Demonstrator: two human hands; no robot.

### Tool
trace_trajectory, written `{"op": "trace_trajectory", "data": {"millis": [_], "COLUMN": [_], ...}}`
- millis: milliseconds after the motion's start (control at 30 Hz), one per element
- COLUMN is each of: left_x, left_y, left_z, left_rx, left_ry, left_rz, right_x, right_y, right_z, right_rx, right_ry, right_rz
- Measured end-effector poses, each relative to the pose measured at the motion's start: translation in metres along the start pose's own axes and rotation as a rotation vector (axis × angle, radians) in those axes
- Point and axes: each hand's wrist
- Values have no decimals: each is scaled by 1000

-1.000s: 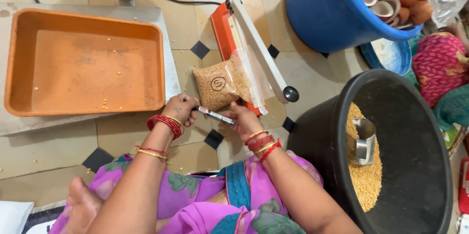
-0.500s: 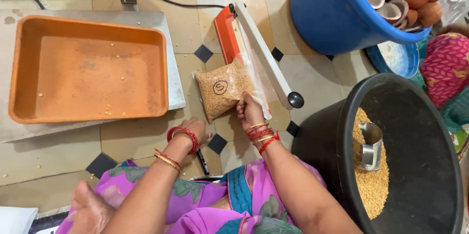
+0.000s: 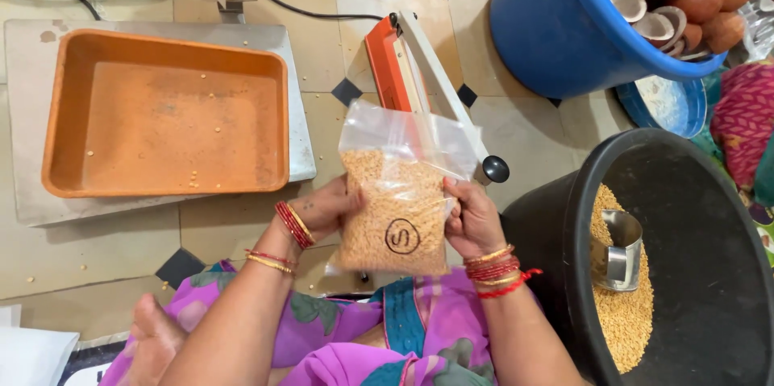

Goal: The person fills plastic bags with grains from a large container, weighs them on a scale, seals them using a heat sealer, and marks them with a pen.

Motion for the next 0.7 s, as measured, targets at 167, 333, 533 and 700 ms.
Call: {"op": "trace_trajectory", "data": {"millis": [167, 333, 533, 700], "left_x": [4, -3, -10, -19], "left_y": [-25, -16, -13, -7], "left_z": [-23, -21, -9, -4], "left_rx": [-156, -189, -219, -213], "left_ry": [-23, 18, 19, 78], "left_rz": [-213, -343, -457, -561], "right_x": [-19, -15, -27, -36], "right_y": [2, -33, -22, -20], "right_z": [-11, -6, -16, -29], "right_rx": [-324, -169, 68, -43], "right_ry": [-78, -115, -197, -147], "right_rz": [133, 163, 330, 84]}}
Point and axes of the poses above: each hand's wrist, its own x-axis away from the middle knuckle, its own y-axis out of the back of the hand, z = x × y, and after that the axes turned 13 degrees about -x, right-handed
